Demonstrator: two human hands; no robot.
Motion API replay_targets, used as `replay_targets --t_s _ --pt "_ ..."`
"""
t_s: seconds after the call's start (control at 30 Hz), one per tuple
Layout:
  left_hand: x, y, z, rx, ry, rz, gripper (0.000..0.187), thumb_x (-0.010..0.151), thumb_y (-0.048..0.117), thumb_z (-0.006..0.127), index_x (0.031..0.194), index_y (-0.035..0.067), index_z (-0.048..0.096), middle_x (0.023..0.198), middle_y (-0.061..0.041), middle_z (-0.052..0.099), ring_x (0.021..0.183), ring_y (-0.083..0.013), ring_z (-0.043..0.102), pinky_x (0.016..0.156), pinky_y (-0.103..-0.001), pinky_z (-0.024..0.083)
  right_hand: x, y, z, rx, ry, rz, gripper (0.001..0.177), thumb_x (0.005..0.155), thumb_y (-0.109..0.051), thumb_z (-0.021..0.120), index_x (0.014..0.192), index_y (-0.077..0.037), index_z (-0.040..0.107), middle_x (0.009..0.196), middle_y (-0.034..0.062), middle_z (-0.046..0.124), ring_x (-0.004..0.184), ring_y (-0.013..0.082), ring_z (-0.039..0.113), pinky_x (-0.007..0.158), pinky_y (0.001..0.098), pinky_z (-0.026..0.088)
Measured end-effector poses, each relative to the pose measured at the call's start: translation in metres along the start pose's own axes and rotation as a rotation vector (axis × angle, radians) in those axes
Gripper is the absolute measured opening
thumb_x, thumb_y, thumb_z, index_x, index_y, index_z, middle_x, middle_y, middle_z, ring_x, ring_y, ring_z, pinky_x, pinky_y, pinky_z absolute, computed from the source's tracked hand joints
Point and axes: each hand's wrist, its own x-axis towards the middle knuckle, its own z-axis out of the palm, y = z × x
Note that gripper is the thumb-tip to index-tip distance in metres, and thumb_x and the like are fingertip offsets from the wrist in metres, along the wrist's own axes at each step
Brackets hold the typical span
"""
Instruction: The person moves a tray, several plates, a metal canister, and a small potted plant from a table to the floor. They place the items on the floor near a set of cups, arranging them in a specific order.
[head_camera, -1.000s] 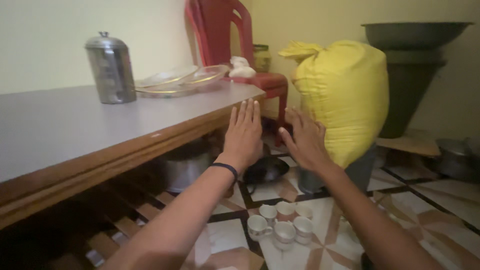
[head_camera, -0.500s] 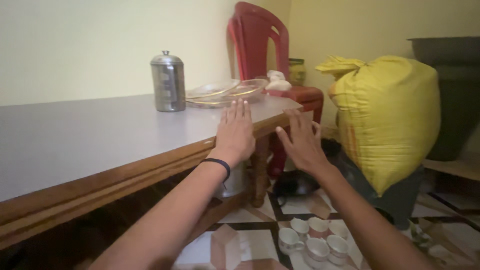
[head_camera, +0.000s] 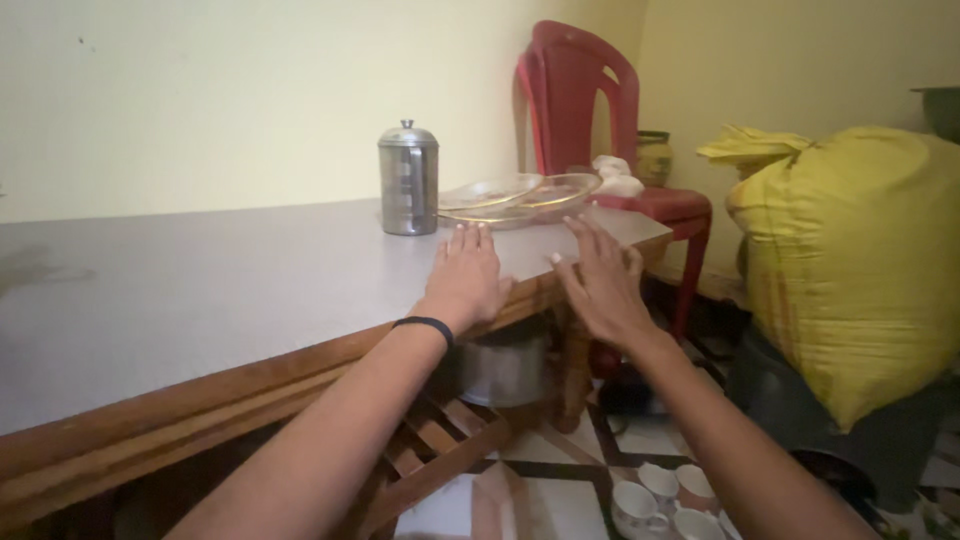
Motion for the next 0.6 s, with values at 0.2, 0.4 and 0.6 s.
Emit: replay_targets --t_s 0.2,0.4,0.6 --pt "0.002 -0.026 -0.005 0.133 -0.047 -0.039 0.088 0.094 0.046 0.057 0.155 -0.009 0.023 0.163 -0.028 0.025 0.153 -0.0393 0.021 0.124 -0.054 0.015 0.025 -0.016 0.009 0.005 -0.029 -0.004 0.058 0.103 -0.044 0.044 0.149 -0.01 0.039 0.153 0.0176 0.046 0.144 0.0324 0.041 0.114 0.0593 0.024" --pt "0.014 -0.043 0.002 0.089 -0.159 -0.06 0.093 0.095 0.053 0.05 0.156 -0.01 0.018 0.165 -0.026 0.02 0.155 -0.0389 0.016 0.125 -0.053 0.015 0.064 -0.03 0.028 0.062 -0.116 0.054 0.061 0.103 -0.048 0.042 0.151 -0.011 0.038 0.151 0.0162 0.045 0.143 0.0309 0.04 0.115 0.0629 0.02" --pt "0.033 -0.071 0.015 -0.013 -0.176 0.046 0.092 0.098 0.05 0.049 0.154 -0.014 0.013 0.165 -0.033 0.01 0.155 -0.0419 0.013 0.123 -0.043 0.021 0.082 -0.035 0.072 -0.043 -0.171 0.013 0.063 0.099 -0.047 0.051 0.149 -0.01 0.039 0.151 0.016 0.046 0.144 0.0312 0.04 0.117 0.0604 0.025"
